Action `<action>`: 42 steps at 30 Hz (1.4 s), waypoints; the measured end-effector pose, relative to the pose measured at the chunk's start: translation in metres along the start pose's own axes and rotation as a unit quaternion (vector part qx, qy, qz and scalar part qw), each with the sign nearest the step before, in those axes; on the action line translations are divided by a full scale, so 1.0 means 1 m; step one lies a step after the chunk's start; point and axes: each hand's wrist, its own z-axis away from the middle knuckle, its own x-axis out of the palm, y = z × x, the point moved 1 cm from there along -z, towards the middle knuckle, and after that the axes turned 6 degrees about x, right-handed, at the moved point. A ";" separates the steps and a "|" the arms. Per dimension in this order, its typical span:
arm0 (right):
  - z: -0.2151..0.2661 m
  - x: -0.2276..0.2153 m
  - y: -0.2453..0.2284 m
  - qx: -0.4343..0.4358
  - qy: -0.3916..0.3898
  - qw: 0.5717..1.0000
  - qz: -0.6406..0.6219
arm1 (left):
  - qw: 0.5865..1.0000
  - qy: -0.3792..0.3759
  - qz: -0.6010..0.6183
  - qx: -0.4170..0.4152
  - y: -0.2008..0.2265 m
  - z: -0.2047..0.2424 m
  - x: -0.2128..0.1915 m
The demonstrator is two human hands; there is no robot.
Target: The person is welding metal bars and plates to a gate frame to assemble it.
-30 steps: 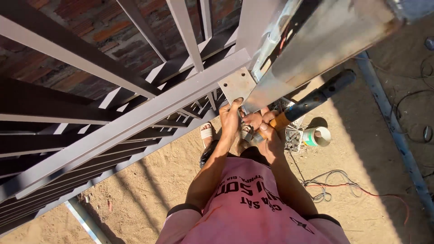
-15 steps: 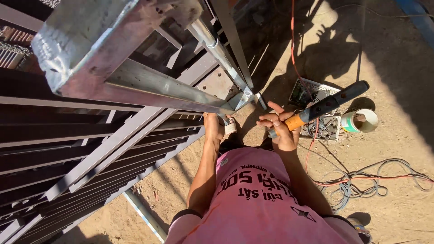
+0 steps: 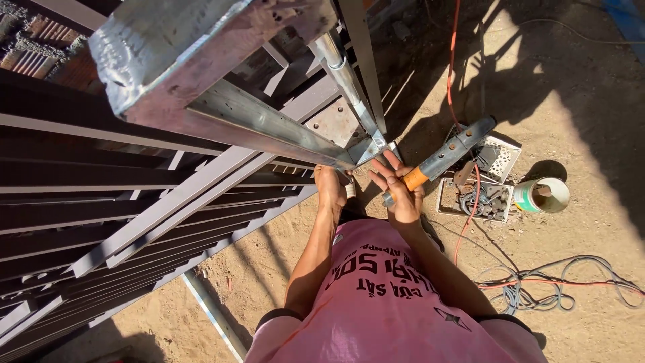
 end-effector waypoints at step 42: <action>-0.032 -0.015 -0.055 0.220 0.018 0.975 0.009 | 0.990 0.081 -0.006 0.116 0.060 0.052 0.049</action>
